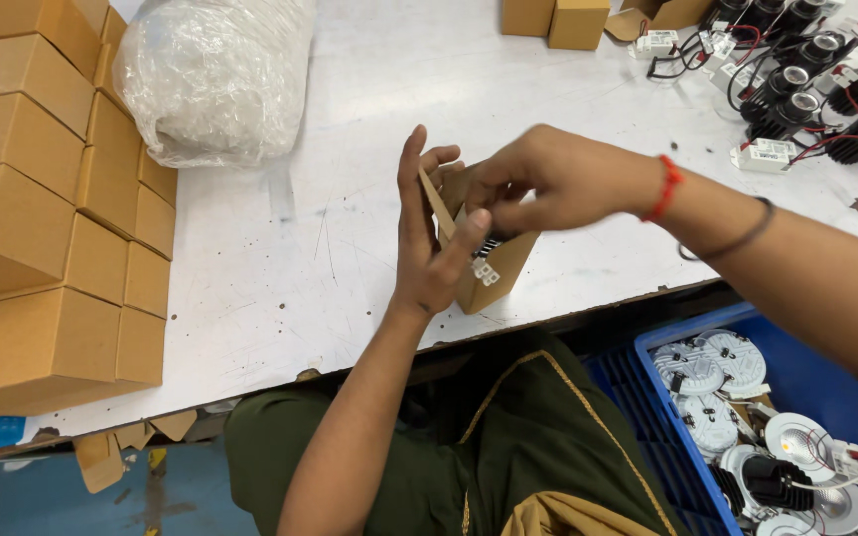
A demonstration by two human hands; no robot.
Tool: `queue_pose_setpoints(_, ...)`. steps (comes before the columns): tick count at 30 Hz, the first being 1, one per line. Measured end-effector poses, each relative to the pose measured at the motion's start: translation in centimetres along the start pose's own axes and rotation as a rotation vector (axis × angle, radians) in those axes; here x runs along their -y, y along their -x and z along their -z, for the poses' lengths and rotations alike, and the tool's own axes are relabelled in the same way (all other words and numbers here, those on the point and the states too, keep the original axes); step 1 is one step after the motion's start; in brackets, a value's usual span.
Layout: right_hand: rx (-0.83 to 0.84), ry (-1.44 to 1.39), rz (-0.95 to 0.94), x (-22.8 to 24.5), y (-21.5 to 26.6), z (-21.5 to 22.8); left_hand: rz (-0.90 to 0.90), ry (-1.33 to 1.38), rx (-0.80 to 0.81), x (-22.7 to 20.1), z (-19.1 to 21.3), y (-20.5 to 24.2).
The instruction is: The person wraps small black cylindrical electronic components in bubble wrap, places them into small cardboard boxes, and closes the boxes. The person repeats this process for several units, stacking the finished boxes on the table.
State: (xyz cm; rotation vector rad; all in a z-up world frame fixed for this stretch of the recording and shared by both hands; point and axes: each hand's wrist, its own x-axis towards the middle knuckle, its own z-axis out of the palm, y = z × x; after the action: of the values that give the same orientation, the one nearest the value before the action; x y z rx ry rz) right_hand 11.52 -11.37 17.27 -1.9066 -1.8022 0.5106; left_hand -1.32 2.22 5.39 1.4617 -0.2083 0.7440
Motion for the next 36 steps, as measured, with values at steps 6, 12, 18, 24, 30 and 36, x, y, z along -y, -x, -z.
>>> queue_pose_setpoints(6, -0.085, 0.176, 0.023, 1.5, 1.0, -4.0, -0.022, 0.157, -0.067, 0.1, -0.4, 0.0)
queue_pose_setpoints(12, -0.154, -0.098, -0.069, -1.5, 0.4, -5.3, 0.024, 0.212, 0.004, 0.7, 1.1, 0.3)
queue_pose_setpoints(18, -0.108, -0.430, -0.040, -2.7, -2.0, -5.3, 0.092, 0.387, 0.025, 0.6, 2.2, -0.9)
queue_pose_setpoints(24, -0.216, 0.164, -0.063, -0.5, -2.2, -8.3, 0.201, -0.147, -0.077, 1.6, 4.6, -1.2)
queue_pose_setpoints(30, -0.130, -0.575, -0.276, -5.2, -4.4, -5.9, 0.151, -0.065, -0.029, 3.0, 5.0, -0.8)
queue_pose_setpoints(36, -0.139, 0.367, -0.038, -6.7, -3.2, -8.6, 0.066, -0.107, 0.009, 1.6, 3.8, -1.6)
